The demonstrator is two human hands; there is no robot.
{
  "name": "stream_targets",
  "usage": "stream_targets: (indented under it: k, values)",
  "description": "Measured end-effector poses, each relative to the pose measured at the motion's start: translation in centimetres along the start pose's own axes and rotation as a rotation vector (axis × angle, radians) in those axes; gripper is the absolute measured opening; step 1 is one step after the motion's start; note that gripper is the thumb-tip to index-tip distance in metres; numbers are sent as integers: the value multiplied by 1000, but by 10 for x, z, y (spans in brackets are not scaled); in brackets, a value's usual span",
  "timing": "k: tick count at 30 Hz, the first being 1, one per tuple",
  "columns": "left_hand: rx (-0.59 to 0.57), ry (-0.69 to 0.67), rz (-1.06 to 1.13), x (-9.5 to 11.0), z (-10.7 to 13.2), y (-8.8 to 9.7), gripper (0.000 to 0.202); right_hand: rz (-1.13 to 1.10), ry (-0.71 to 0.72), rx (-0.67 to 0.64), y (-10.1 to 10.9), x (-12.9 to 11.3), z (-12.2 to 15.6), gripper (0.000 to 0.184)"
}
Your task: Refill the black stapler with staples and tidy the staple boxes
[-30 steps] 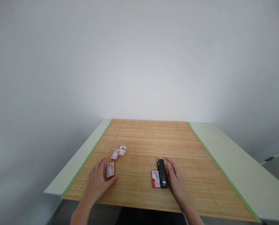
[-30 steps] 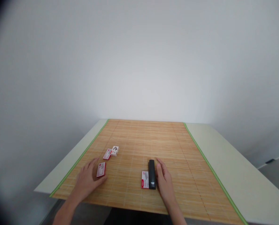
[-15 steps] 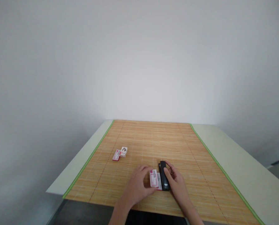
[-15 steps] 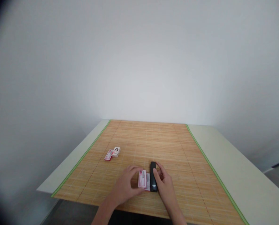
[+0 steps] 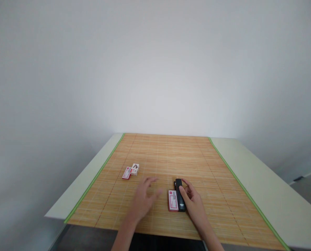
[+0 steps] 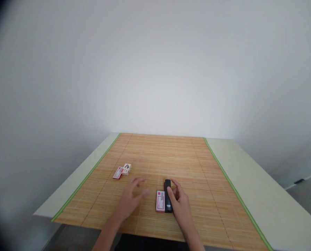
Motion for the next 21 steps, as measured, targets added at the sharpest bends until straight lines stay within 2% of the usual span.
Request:
stream_targets:
  k: [2,4,5,7,9,11,14,16,17,21]
  values:
    - [241,54,-68,-31,-21,36,36,-10,-6,-1,0,0,0,63]
    - [353,80,-185,-62,-43,68,49,-12,1,-10,0,-2,1,60]
    - [329,72,-245,-74,-52,79,59,-12,2,-13,0,-2,1,59]
    - [210,62,-315,-94,-63,92,69,-22,-6,-14,0,-2,0,59]
    - [104,64,-343,-104,-63,99,69,-43,-16,-10,0,0,0,60]
    - [54,87,-347,-105,-54,102,65,-56,-13,-8,-1,1,0,61]
    - [42,137,-301,-92,-30,101,57,-48,-10,-4,-1,2,0,62]
    - [30,134,-225,-69,-12,91,54,-41,-17,-4,-2,2,1,62]
    - [12,112,-177,-53,-4,82,54,-38,-18,-6,-2,2,1,62]
    - [-185,-29,-35,20,16,28,61,-28,-6,-11,-1,1,0,60]
Point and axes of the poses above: each hand's wrist, its own z-axis away from the middle knuckle, its own y-axis out of the back of the hand, x = y × z, the point moved 3 cm from there along -z, towards the middle knuckle, and after that the axes turned 15 degrees about y, right-handed, at the moved point
